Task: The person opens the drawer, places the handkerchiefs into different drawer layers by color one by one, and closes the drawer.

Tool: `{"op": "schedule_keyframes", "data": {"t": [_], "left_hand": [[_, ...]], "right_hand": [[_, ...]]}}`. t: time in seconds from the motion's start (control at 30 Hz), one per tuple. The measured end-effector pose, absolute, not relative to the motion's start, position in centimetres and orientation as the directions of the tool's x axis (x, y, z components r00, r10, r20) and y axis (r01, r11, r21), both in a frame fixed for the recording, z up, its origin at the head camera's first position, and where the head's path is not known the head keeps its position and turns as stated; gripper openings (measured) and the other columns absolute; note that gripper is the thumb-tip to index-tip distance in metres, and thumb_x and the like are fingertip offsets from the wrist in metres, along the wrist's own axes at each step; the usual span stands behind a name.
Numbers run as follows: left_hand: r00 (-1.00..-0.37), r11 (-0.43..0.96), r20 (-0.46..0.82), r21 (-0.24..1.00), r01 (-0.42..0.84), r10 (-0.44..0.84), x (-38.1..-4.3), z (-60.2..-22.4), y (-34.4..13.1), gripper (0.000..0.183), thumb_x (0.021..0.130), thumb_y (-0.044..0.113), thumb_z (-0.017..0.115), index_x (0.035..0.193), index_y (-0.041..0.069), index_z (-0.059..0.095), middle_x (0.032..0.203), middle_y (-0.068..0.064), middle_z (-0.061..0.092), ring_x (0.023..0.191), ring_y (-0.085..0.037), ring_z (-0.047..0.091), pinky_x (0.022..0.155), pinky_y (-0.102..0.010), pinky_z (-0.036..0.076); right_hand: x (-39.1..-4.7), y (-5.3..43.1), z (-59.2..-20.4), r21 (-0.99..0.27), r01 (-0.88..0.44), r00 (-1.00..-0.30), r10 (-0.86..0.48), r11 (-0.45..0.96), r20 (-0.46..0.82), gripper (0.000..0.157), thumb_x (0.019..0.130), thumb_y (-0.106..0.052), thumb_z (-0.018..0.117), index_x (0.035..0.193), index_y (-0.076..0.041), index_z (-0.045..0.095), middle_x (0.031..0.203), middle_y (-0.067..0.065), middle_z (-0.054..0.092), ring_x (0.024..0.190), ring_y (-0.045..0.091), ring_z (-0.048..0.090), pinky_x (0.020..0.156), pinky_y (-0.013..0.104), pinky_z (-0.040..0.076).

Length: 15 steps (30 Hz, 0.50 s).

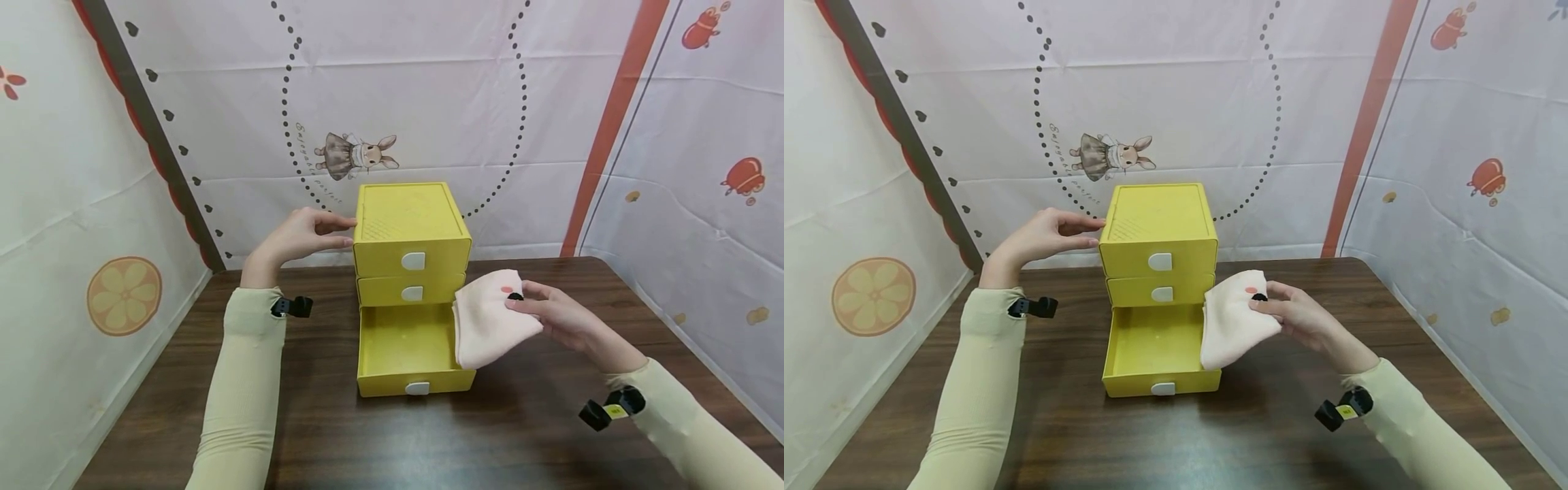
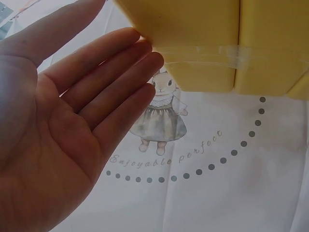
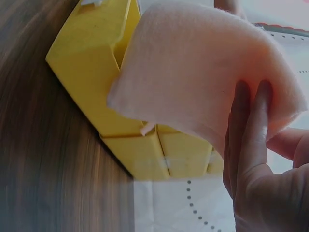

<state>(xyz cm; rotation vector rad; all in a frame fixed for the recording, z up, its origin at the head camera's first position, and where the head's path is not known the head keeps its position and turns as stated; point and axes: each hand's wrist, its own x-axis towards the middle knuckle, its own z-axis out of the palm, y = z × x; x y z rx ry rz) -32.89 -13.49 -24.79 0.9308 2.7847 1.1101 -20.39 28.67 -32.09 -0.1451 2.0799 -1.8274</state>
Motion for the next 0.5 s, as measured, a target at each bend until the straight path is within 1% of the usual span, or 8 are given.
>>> {"op": "schedule_keyframes", "data": {"t": [0.1, 0.27, 0.37, 0.5], "left_hand": [[-0.826, 0.58, 0.206, 0.623, 0.525, 0.525, -31.8, -24.1, -13.1, 0.042, 0.087, 0.027, 0.07, 0.126, 0.015, 0.063, 0.123, -0.005, 0.065, 0.105, -0.019, 0.063, 0.091, -0.041, 0.05], [-0.813, 0.584, 0.208, 0.602, 0.545, 0.544, -30.6, -23.3, -12.8, 0.043, 0.089, 0.026, 0.068, 0.128, 0.009, 0.061, 0.124, -0.011, 0.063, 0.107, -0.024, 0.063, 0.091, -0.042, 0.05], [-0.815, 0.585, 0.208, 0.603, 0.543, 0.542, -30.7, -23.3, -12.8, 0.043, 0.089, 0.025, 0.068, 0.128, 0.009, 0.061, 0.124, -0.01, 0.064, 0.108, -0.023, 0.063, 0.092, -0.042, 0.05], [-0.822, 0.579, 0.211, 0.618, 0.531, 0.529, -31.9, -24.1, -13.1, 0.042, 0.087, 0.026, 0.07, 0.126, 0.013, 0.062, 0.124, -0.007, 0.064, 0.107, -0.02, 0.063, 0.092, -0.04, 0.05]], "right_hand": [[-20.6, 28.0, -32.3, -0.977, 0.166, -0.917, -0.343, 0.137, -0.204, 0.073, 0.097, -0.019, 0.053, 0.15, 0.002, 0.007, 0.103, -0.007, 0.066, 0.088, 0.007, 0.067, 0.077, 0.026, 0.056], [-21.0, 26.6, -32.6, -0.979, 0.164, -0.898, -0.392, 0.123, -0.2, 0.068, 0.098, -0.018, 0.053, 0.149, 0.002, 0.012, 0.105, -0.005, 0.066, 0.088, 0.009, 0.067, 0.078, 0.028, 0.056], [-21.3, 25.8, -32.6, -0.98, 0.161, -0.891, -0.41, 0.119, -0.196, 0.065, 0.098, -0.017, 0.053, 0.148, 0.001, 0.015, 0.106, -0.004, 0.066, 0.089, 0.009, 0.067, 0.078, 0.028, 0.056], [-21.6, 24.7, -32.6, -0.979, 0.165, -0.885, -0.42, 0.12, -0.2, 0.063, 0.097, -0.016, 0.053, 0.147, 0.0, 0.019, 0.108, -0.002, 0.065, 0.089, 0.011, 0.067, 0.077, 0.029, 0.056]]}}
